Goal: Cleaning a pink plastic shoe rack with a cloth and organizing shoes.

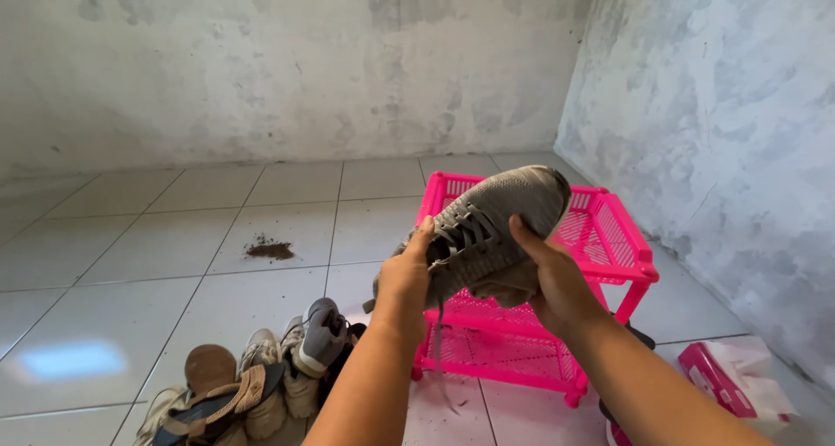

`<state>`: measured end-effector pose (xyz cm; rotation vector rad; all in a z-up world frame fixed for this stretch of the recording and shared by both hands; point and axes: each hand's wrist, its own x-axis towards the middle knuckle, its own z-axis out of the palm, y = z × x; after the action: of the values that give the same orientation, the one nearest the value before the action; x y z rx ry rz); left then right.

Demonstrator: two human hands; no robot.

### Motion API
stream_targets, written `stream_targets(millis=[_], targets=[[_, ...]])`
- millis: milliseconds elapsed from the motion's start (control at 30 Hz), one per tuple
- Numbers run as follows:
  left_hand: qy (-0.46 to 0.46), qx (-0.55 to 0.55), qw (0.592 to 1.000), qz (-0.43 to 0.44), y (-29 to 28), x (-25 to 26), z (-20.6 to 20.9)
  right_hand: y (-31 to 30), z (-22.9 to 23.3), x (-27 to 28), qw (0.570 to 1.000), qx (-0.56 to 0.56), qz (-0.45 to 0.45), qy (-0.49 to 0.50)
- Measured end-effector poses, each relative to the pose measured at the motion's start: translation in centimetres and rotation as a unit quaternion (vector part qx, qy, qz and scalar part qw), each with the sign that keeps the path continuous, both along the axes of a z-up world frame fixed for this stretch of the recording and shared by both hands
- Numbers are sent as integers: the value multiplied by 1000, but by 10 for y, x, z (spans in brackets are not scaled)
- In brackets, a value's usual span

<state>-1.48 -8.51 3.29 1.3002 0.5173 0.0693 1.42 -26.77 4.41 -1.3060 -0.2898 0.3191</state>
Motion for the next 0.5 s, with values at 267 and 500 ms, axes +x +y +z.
stream_targets(millis=[267, 500], targets=[[-145, -322, 935, -26, -3, 14, -11, -17, -24, 28, 998, 19, 48, 29], [-192, -422, 883, -71, -13, -2, 19, -22, -24, 36, 990, 118, 60, 45]])
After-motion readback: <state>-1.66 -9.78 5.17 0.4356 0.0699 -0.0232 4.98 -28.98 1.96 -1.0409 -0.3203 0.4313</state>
